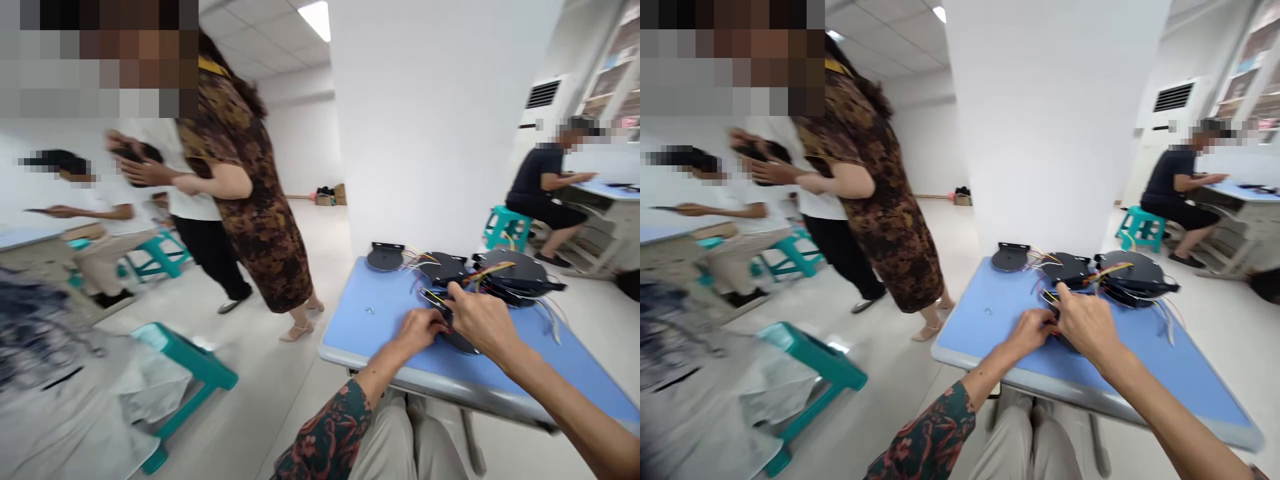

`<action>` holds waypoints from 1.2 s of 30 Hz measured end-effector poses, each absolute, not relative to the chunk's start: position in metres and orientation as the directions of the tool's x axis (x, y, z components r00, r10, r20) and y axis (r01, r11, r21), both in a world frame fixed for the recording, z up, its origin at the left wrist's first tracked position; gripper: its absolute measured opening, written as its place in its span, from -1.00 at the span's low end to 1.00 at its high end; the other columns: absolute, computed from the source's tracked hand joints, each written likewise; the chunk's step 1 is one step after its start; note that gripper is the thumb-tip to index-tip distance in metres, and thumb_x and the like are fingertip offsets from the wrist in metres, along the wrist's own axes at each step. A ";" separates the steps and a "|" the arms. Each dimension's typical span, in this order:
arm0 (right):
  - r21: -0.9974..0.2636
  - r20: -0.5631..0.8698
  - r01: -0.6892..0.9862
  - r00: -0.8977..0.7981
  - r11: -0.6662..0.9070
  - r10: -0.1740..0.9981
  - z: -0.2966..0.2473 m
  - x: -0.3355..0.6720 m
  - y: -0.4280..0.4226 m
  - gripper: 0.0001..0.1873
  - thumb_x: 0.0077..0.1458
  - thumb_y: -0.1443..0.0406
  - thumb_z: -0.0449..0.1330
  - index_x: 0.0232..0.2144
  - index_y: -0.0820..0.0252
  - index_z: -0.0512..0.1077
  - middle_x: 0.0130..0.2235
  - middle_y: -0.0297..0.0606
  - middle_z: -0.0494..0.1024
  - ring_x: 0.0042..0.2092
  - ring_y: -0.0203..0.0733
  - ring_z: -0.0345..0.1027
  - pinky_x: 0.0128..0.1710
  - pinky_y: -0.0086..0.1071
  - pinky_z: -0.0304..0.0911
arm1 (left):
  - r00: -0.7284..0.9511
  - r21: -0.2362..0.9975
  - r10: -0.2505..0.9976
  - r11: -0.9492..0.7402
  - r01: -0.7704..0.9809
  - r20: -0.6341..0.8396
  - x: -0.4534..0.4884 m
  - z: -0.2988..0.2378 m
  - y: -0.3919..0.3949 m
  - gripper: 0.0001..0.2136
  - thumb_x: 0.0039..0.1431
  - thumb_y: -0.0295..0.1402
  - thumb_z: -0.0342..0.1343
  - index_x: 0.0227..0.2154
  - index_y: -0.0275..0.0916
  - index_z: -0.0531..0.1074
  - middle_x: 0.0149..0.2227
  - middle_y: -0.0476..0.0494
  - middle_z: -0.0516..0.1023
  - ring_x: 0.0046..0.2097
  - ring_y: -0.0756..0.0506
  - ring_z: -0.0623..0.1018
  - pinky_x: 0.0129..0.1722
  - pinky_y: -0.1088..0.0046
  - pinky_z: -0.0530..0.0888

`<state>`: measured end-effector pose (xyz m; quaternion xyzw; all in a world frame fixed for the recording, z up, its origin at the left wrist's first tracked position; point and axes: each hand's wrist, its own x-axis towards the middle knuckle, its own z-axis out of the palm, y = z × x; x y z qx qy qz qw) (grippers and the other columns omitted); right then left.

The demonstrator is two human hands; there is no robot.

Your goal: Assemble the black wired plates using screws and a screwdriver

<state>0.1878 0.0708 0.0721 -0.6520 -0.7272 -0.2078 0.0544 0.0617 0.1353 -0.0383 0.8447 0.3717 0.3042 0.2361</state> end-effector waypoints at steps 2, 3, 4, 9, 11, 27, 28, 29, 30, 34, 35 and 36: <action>0.233 0.359 0.970 -0.150 0.067 0.921 0.070 0.191 0.075 -0.81 0.30 0.26 0.00 -0.23 0.19 0.39 -0.49 -0.11 0.60 -0.40 0.01 0.55 -0.52 -0.34 -0.24 | 0.551 0.595 0.755 -0.638 0.490 0.356 0.063 -0.044 0.141 -0.90 0.26 -0.39 0.17 -0.24 -0.22 0.58 -0.20 -0.09 0.68 -0.15 -0.10 0.61 -0.11 0.46 0.47; 0.221 0.362 0.973 -0.149 0.071 0.920 0.069 0.194 0.077 -0.81 0.30 0.24 0.00 -0.24 0.17 0.39 -0.51 -0.14 0.58 -0.41 0.01 0.54 -0.52 -0.35 -0.24 | 0.558 0.582 0.748 -0.648 0.492 0.360 0.064 -0.046 0.143 -0.89 0.27 -0.38 0.16 -0.23 -0.24 0.58 -0.20 -0.10 0.68 -0.15 -0.10 0.62 -0.11 0.46 0.48; 0.199 0.356 0.975 -0.169 0.102 0.919 0.068 0.198 0.080 -0.81 0.29 0.23 0.01 -0.24 0.15 0.39 -0.51 -0.16 0.58 -0.41 0.00 0.54 -0.52 -0.35 -0.21 | 0.556 0.574 0.747 -0.650 0.498 0.365 0.064 -0.048 0.145 -0.88 0.28 -0.37 0.15 -0.23 -0.24 0.57 -0.20 -0.11 0.68 -0.14 -0.10 0.62 -0.10 0.45 0.48; 0.073 0.318 0.948 -0.317 0.310 0.894 0.060 0.210 0.091 -0.81 0.29 0.24 -0.03 -0.23 0.11 0.38 -0.46 -0.23 0.59 -0.40 -0.06 0.52 -0.50 -0.38 -0.09 | 0.571 0.534 0.732 -0.671 0.514 0.371 0.064 -0.049 0.146 -0.86 0.30 -0.32 0.15 -0.22 -0.25 0.56 -0.18 -0.15 0.67 -0.11 -0.13 0.61 -0.09 0.42 0.48; 0.093 0.361 0.966 -0.257 0.239 0.896 0.053 0.208 0.091 -0.81 0.28 0.23 -0.03 -0.26 0.13 0.37 -0.51 -0.20 0.55 -0.44 -0.03 0.51 -0.51 -0.36 -0.13 | 0.578 0.505 0.721 -0.686 0.523 0.381 0.064 -0.050 0.146 -0.86 0.30 -0.34 0.14 -0.21 -0.26 0.55 -0.17 -0.17 0.67 -0.09 -0.14 0.62 -0.07 0.41 0.48; -0.168 0.349 0.877 -0.374 0.449 0.860 0.043 0.230 0.105 -0.75 0.29 0.14 -0.04 -0.21 0.04 0.41 -0.50 -0.30 0.57 -0.43 -0.04 0.52 -0.44 -0.34 0.14 | 0.637 0.338 0.655 -0.755 0.561 0.407 0.068 -0.052 0.149 -0.75 0.31 -0.23 0.16 -0.12 -0.32 0.53 -0.14 -0.24 0.66 -0.04 -0.18 0.60 -0.01 0.36 0.50; -0.162 0.356 0.890 -0.351 0.427 0.866 0.041 0.232 0.105 -0.75 0.28 0.14 -0.03 -0.24 0.04 0.41 -0.52 -0.30 0.56 -0.44 -0.03 0.51 -0.46 -0.33 0.12 | 0.646 0.335 0.642 -0.767 0.547 0.414 0.068 -0.053 0.150 -0.74 0.29 -0.23 0.18 -0.12 -0.33 0.53 -0.14 -0.25 0.65 -0.02 -0.19 0.59 0.00 0.35 0.50; -0.158 0.372 0.906 -0.314 0.393 0.873 0.038 0.235 0.105 -0.75 0.27 0.14 -0.03 -0.25 0.04 0.40 -0.54 -0.31 0.54 -0.47 -0.03 0.49 -0.48 -0.33 0.10 | 0.649 0.340 0.636 -0.772 0.537 0.418 0.068 -0.054 0.151 -0.72 0.28 -0.21 0.19 -0.11 -0.33 0.54 -0.13 -0.26 0.64 -0.01 -0.19 0.57 0.01 0.34 0.49; -0.161 0.392 0.920 -0.274 0.359 0.878 0.033 0.237 0.106 -0.75 0.27 0.13 -0.03 -0.25 0.03 0.41 -0.57 -0.32 0.52 -0.49 -0.02 0.48 -0.50 -0.34 0.08 | 0.647 0.355 0.639 -0.769 0.531 0.417 0.068 -0.055 0.151 -0.69 0.27 -0.18 0.20 -0.09 -0.32 0.53 -0.12 -0.26 0.64 0.00 -0.19 0.56 0.00 0.34 0.49; -0.200 0.455 0.931 -0.188 0.305 0.870 0.016 0.249 0.107 -0.72 0.24 0.07 -0.02 -0.24 0.03 0.42 -0.62 -0.32 0.47 -0.52 0.00 0.46 -0.52 -0.34 0.08 | 0.654 0.451 0.661 -0.742 0.496 0.368 0.067 -0.056 0.153 -0.58 0.21 -0.13 0.25 0.06 -0.24 0.48 -0.07 -0.21 0.60 0.03 -0.18 0.53 -0.02 0.34 0.49; -0.206 0.461 0.929 -0.185 0.308 0.868 0.013 0.251 0.108 -0.71 0.24 0.07 -0.02 -0.24 0.04 0.42 -0.62 -0.31 0.47 -0.52 0.00 0.45 -0.52 -0.34 0.08 | 0.663 0.475 0.658 -0.739 0.477 0.357 0.066 -0.055 0.153 -0.55 0.20 -0.13 0.27 0.08 -0.21 0.47 -0.06 -0.20 0.60 0.03 -0.17 0.52 -0.01 0.34 0.48; -0.207 0.463 0.929 -0.183 0.306 0.868 0.012 0.252 0.108 -0.70 0.24 0.07 -0.02 -0.24 0.04 0.42 -0.61 -0.30 0.47 -0.52 0.01 0.45 -0.52 -0.33 0.08 | 0.672 0.496 0.653 -0.737 0.459 0.348 0.066 -0.054 0.154 -0.53 0.18 -0.13 0.28 0.10 -0.20 0.46 -0.05 -0.18 0.59 0.04 -0.17 0.51 0.01 0.34 0.48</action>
